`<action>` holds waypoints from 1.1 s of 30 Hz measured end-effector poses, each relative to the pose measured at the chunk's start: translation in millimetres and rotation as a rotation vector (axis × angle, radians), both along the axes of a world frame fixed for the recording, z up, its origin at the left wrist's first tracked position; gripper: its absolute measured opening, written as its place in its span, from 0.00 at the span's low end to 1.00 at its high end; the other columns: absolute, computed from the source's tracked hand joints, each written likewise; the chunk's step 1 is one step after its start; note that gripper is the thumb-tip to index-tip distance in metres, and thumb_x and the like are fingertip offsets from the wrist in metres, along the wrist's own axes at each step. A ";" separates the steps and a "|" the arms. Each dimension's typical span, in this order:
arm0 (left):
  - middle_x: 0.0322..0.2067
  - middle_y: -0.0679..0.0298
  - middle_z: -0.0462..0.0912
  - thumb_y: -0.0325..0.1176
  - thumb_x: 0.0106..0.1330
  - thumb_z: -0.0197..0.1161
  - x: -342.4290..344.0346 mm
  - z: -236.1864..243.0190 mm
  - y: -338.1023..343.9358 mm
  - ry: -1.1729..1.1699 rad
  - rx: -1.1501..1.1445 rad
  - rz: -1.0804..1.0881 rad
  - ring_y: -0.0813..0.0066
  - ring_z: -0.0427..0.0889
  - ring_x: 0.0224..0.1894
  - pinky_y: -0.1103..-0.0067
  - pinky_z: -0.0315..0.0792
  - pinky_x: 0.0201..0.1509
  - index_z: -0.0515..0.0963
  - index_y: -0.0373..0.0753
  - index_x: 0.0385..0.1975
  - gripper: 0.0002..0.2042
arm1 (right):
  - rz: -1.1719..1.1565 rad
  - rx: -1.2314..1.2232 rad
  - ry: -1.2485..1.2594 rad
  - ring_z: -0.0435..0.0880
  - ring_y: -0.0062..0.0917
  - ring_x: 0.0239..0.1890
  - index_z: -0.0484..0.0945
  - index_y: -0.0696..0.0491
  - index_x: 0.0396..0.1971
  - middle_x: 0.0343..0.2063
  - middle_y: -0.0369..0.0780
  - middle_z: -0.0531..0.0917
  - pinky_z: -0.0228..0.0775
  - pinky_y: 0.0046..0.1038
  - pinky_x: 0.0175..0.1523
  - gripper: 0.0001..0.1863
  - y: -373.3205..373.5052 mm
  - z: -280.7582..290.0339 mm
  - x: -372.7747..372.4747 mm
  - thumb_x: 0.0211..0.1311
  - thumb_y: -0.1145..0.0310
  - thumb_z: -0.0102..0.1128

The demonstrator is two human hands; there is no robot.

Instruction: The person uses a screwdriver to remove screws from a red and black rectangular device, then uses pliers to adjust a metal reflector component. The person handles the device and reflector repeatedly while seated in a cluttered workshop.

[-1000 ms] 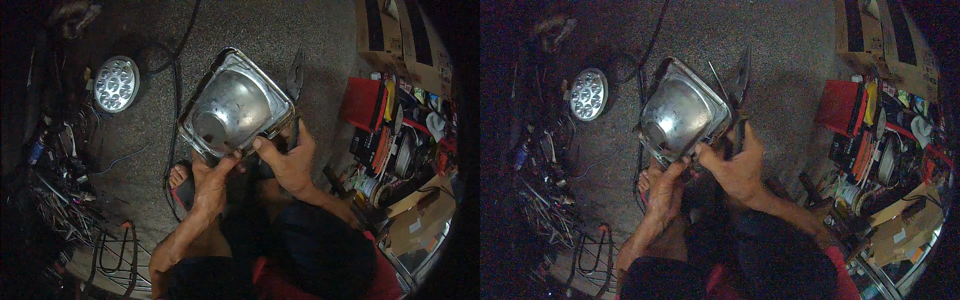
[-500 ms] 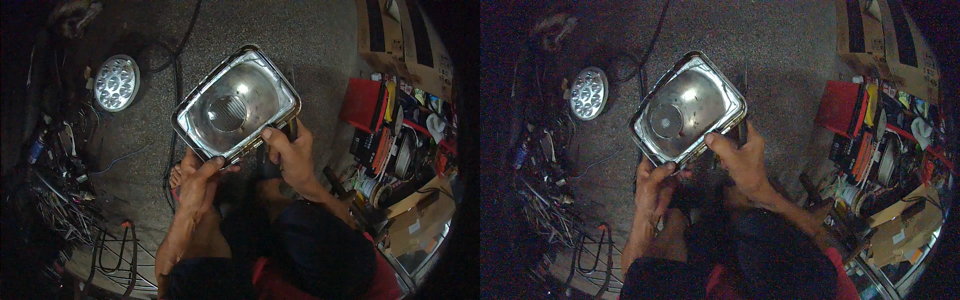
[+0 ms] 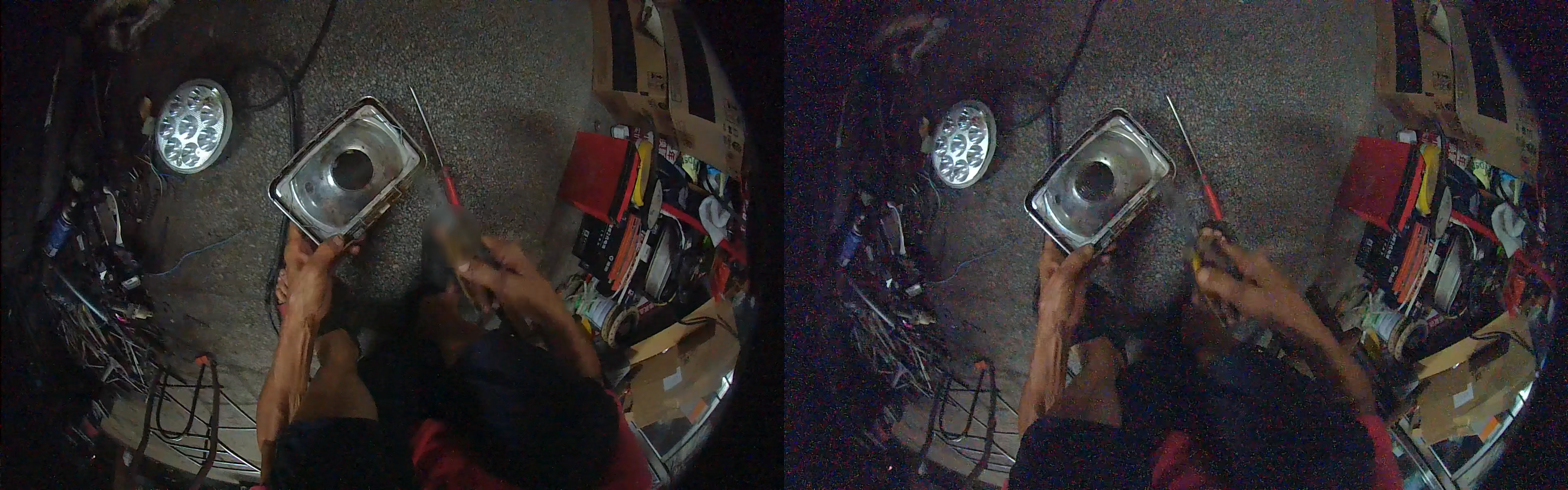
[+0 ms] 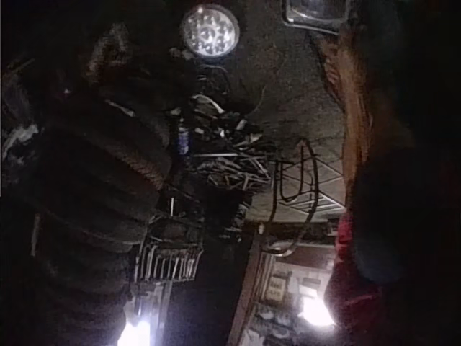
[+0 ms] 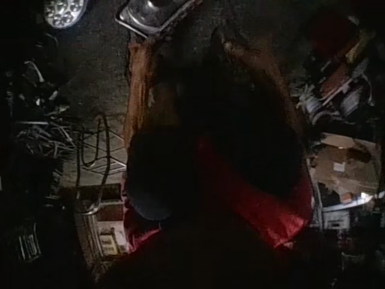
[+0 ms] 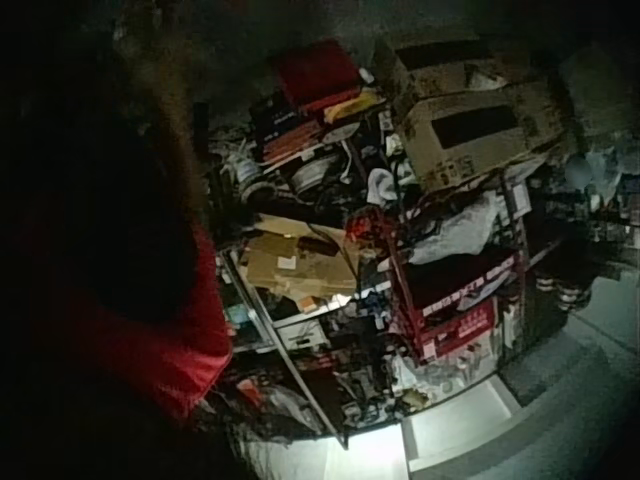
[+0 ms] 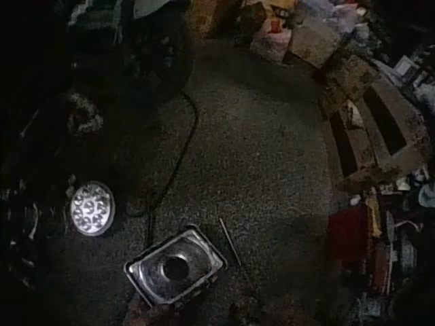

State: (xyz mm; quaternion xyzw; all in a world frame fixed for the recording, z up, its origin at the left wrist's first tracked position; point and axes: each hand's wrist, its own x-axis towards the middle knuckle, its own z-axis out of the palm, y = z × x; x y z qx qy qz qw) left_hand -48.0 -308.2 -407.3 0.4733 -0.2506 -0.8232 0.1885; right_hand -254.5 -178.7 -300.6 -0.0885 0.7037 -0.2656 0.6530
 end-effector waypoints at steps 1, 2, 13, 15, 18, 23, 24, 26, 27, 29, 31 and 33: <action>0.47 0.57 0.74 0.21 0.56 0.54 0.8 -6.1 1.0 -0.006 -0.030 -0.014 0.66 0.79 0.41 0.77 0.76 0.41 0.61 0.34 0.56 0.25 | 0.051 0.005 -0.056 0.75 0.16 0.22 0.74 0.53 0.38 0.24 0.33 0.79 0.66 0.20 0.24 0.12 -3.3 7.0 3.2 0.63 0.60 0.53; 0.47 0.57 0.74 0.21 0.56 0.54 0.5 -9.8 1.5 -0.008 -0.041 -0.012 0.67 0.78 0.43 0.77 0.76 0.42 0.61 0.34 0.56 0.25 | 0.103 0.009 -0.114 0.75 0.16 0.22 0.75 0.53 0.38 0.24 0.33 0.78 0.66 0.20 0.24 0.12 -5.5 10.8 5.3 0.63 0.60 0.53; 0.48 0.59 0.73 0.18 0.56 0.53 1.5 -20.3 8.4 -0.153 -0.100 -0.159 0.70 0.74 0.49 0.75 0.76 0.46 0.62 0.36 0.56 0.25 | 0.361 0.253 -0.249 0.73 0.30 0.42 0.75 0.55 0.42 0.34 0.43 0.75 0.65 0.32 0.48 0.24 -2.9 -18.9 18.5 0.61 0.48 0.53; 0.49 0.59 0.73 0.18 0.56 0.53 0.9 -15.9 7.9 -0.187 -0.070 -0.163 0.70 0.73 0.50 0.76 0.73 0.49 0.62 0.36 0.55 0.24 | 0.353 0.313 -0.263 0.72 0.32 0.44 0.75 0.56 0.42 0.36 0.44 0.74 0.64 0.33 0.50 0.25 -4.4 -19.7 19.1 0.60 0.48 0.53; 0.49 0.59 0.72 0.18 0.56 0.53 7.6 -35.3 13.9 -0.144 -0.108 -0.133 0.70 0.71 0.52 0.77 0.68 0.54 0.62 0.35 0.55 0.24 | 0.382 0.350 -0.219 0.73 0.33 0.43 0.74 0.58 0.42 0.38 0.45 0.74 0.65 0.33 0.48 0.26 -7.8 -16.5 21.6 0.59 0.49 0.54; 0.50 0.60 0.72 0.17 0.56 0.53 12.0 -43.1 14.9 -0.176 -0.203 -0.190 0.71 0.69 0.54 0.78 0.61 0.58 0.63 0.35 0.55 0.24 | 0.200 0.397 -0.410 0.79 0.30 0.32 0.72 0.59 0.41 0.36 0.44 0.76 0.71 0.31 0.28 0.23 -17.7 -10.1 24.8 0.58 0.53 0.55; 0.50 0.60 0.72 0.17 0.56 0.53 9.5 -37.5 14.3 -0.190 -0.235 -0.195 0.72 0.69 0.53 0.78 0.61 0.58 0.63 0.35 0.55 0.24 | 0.153 0.369 -0.483 0.80 0.31 0.30 0.72 0.59 0.41 0.36 0.45 0.77 0.70 0.30 0.25 0.22 -13.3 -15.9 25.4 0.59 0.53 0.55; 0.50 0.60 0.72 0.17 0.56 0.54 10.2 -37.0 14.8 -0.203 -0.285 -0.211 0.72 0.69 0.53 0.78 0.61 0.58 0.64 0.35 0.55 0.24 | 0.058 0.311 -0.629 0.83 0.32 0.26 0.71 0.59 0.41 0.35 0.46 0.78 0.68 0.28 0.17 0.21 -1.8 -32.3 26.8 0.59 0.55 0.55; 0.50 0.60 0.72 0.17 0.56 0.54 12.8 -42.2 16.5 -0.202 -0.303 -0.222 0.72 0.69 0.53 0.78 0.61 0.58 0.64 0.35 0.55 0.23 | 0.044 0.330 -0.631 0.84 0.34 0.26 0.70 0.60 0.42 0.36 0.46 0.78 0.68 0.27 0.16 0.21 -0.7 -33.0 27.1 0.60 0.56 0.54; 0.50 0.60 0.72 0.18 0.57 0.54 14.4 -45.8 17.7 -0.203 -0.327 -0.234 0.72 0.70 0.53 0.78 0.61 0.58 0.64 0.35 0.55 0.23 | 0.015 0.368 -0.635 0.85 0.38 0.27 0.69 0.61 0.43 0.36 0.48 0.79 0.68 0.26 0.14 0.21 -1.8 -32.5 27.8 0.61 0.57 0.53; 0.50 0.59 0.72 0.18 0.57 0.54 14.1 -46.8 18.5 -0.204 -0.338 -0.237 0.71 0.70 0.53 0.78 0.62 0.58 0.64 0.34 0.55 0.23 | 0.009 0.349 -0.703 0.85 0.38 0.28 0.68 0.62 0.44 0.37 0.49 0.79 0.68 0.25 0.13 0.20 -3.8 -31.7 27.0 0.63 0.59 0.51; 0.49 0.59 0.73 0.18 0.58 0.54 13.5 -50.7 22.2 -0.244 -0.441 -0.224 0.71 0.71 0.52 0.78 0.63 0.57 0.64 0.33 0.54 0.22 | -0.021 0.338 -0.759 0.85 0.37 0.28 0.68 0.62 0.45 0.37 0.50 0.80 0.69 0.24 0.12 0.19 -5.5 -30.2 27.2 0.64 0.60 0.49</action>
